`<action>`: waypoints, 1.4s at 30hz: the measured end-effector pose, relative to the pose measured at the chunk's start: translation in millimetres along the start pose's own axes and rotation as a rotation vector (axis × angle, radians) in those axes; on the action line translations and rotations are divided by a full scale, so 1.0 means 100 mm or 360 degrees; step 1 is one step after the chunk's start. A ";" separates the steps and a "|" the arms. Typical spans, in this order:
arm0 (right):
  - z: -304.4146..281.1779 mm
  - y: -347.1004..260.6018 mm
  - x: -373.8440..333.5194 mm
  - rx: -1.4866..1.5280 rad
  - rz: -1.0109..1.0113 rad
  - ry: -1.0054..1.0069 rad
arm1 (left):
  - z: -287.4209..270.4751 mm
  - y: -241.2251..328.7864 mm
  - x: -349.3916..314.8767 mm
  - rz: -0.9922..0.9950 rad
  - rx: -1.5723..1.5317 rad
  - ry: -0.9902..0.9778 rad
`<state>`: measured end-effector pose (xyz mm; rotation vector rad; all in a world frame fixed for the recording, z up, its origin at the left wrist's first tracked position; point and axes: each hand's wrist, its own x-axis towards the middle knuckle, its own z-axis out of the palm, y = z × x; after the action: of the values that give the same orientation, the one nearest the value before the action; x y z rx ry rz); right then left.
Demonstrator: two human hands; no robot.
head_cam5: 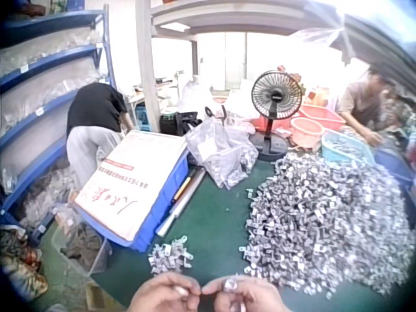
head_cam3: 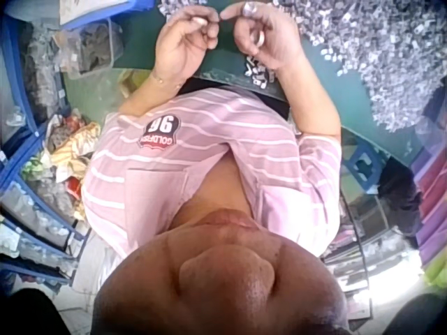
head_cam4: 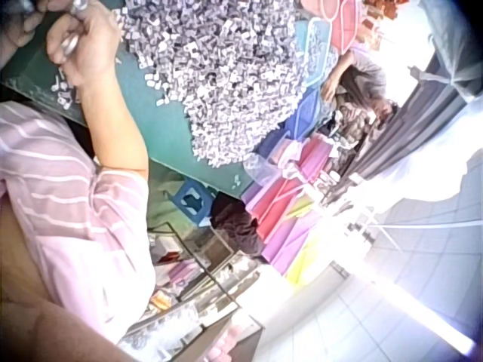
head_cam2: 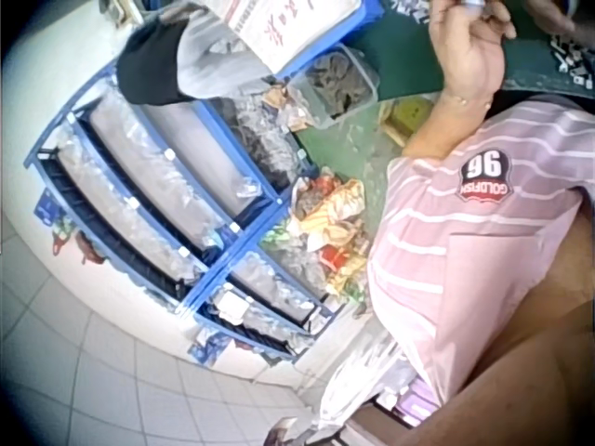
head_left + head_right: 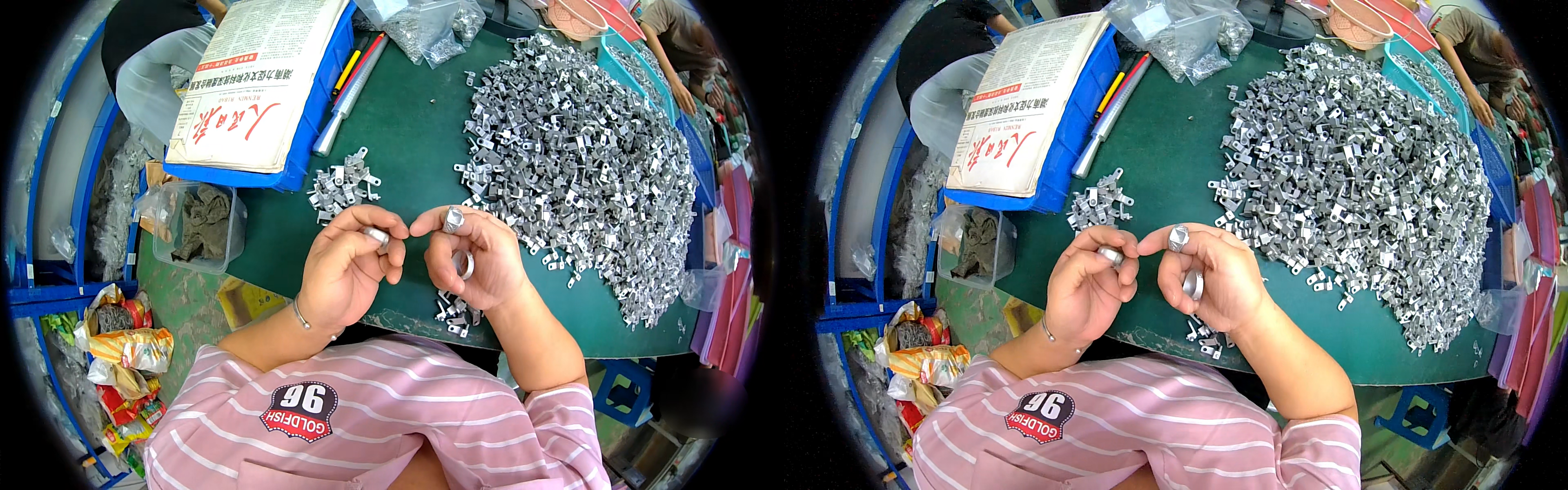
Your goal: The person handles metal zipper sliders by picking them from a large pile on a workbench, inspecting them by hand, and placing them into smaller groups.
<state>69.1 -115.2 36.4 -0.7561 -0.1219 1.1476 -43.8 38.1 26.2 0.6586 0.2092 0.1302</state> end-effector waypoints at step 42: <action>-0.12 0.10 0.10 -0.1025 -0.0892 0.0220 | 0.01 0.04 0.31 0.1277 0.2056 -0.0038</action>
<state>70.5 -110.4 18.7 -1.2676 -0.5693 0.5056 -13.6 46.2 24.2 2.0130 -0.0392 0.7945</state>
